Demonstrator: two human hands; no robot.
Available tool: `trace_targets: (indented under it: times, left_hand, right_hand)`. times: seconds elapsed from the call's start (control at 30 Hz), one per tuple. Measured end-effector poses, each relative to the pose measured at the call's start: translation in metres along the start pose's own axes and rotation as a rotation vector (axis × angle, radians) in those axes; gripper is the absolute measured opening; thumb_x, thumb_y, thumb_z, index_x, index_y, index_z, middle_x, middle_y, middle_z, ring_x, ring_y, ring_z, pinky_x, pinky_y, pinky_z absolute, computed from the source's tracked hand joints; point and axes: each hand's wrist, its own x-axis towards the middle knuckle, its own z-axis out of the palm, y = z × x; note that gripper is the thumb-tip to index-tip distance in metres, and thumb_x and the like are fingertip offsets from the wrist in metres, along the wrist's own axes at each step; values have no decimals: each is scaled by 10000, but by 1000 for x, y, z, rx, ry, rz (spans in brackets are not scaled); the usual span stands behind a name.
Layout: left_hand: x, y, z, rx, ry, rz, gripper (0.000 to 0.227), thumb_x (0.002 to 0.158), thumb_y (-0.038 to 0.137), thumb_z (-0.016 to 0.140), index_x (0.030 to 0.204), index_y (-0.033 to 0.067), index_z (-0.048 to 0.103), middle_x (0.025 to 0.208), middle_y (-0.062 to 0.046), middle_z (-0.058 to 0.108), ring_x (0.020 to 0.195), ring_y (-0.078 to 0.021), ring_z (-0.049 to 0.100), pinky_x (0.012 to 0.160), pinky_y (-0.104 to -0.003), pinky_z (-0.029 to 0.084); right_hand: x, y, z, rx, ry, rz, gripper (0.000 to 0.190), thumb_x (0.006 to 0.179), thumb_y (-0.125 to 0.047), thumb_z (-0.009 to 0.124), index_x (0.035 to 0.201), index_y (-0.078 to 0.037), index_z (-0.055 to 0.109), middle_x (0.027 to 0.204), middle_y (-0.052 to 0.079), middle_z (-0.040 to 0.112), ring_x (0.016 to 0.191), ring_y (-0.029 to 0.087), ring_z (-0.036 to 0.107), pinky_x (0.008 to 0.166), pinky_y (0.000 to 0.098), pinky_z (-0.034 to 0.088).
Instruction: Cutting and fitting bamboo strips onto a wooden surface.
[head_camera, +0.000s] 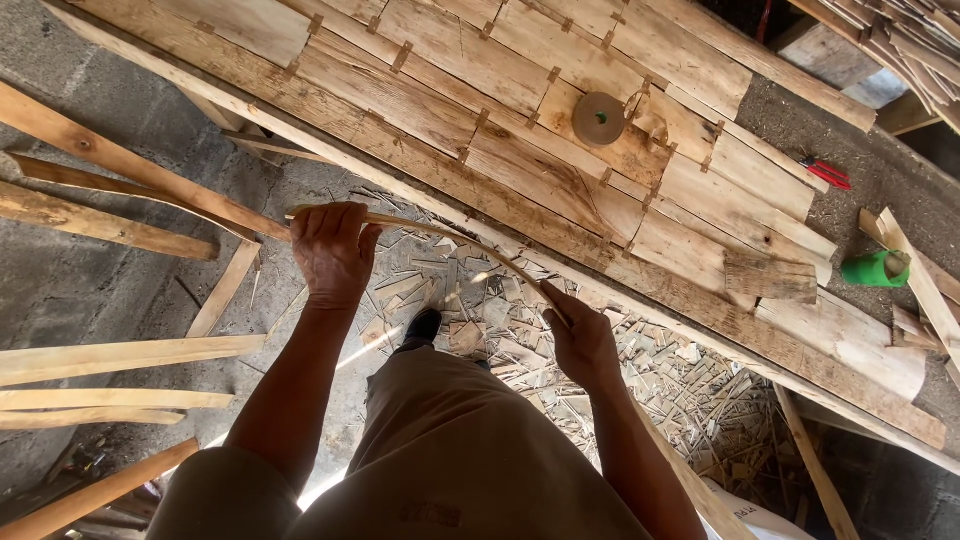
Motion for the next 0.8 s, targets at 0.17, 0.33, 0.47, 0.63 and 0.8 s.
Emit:
trace_targets:
  times: [0.17, 0.33, 0.47, 0.63, 0.8]
  left_hand:
    - [-8, -16, 15, 10, -73, 18, 298, 923, 389, 821, 1035, 122, 753, 999, -22, 783, 992, -200, 712, 994, -401, 466]
    - [15, -36, -3, -73, -315, 257, 426, 798, 385, 839, 1092, 88, 754, 1009, -61, 773, 968, -216, 722, 991, -395, 500]
    - [44, -37, -28, 27, -300, 324, 260, 818, 369, 847, 868, 160, 701, 906, -32, 748, 891, -181, 707, 1095, -438, 476]
    - [51, -31, -34, 119, -106, 290, 337, 833, 388, 853, 847, 125, 643, 848, -37, 678, 881, -221, 636, 973, -388, 444]
    - [39, -33, -14, 98, 5, 188, 322, 890, 405, 835, 878, 125, 677, 862, -19, 696, 893, -201, 638, 962, -387, 441]
  right_hand:
    - [3, -19, -16, -100, -74, 142, 441, 979, -220, 658, 1415, -282, 645, 962, 151, 793, 732, 259, 739, 744, 373, 569]
    - [-5, 19, -7, -114, -188, -89, 424, 957, -189, 659, 1379, -232, 663, 1146, 124, 777, 903, 254, 753, 789, 378, 577]
    - [-9, 9, -7, -85, -225, -67, 431, 959, -181, 650, 1386, -234, 657, 1141, 120, 786, 928, 242, 756, 814, 367, 572]
    - [-14, 5, 3, 71, -116, -34, 461, 961, -152, 639, 1416, -227, 628, 1046, 125, 787, 807, 162, 696, 785, 319, 549]
    - [-15, -10, 8, 60, -38, 52, 455, 973, -162, 646, 1419, -255, 638, 902, 102, 755, 715, 132, 622, 730, 309, 532]
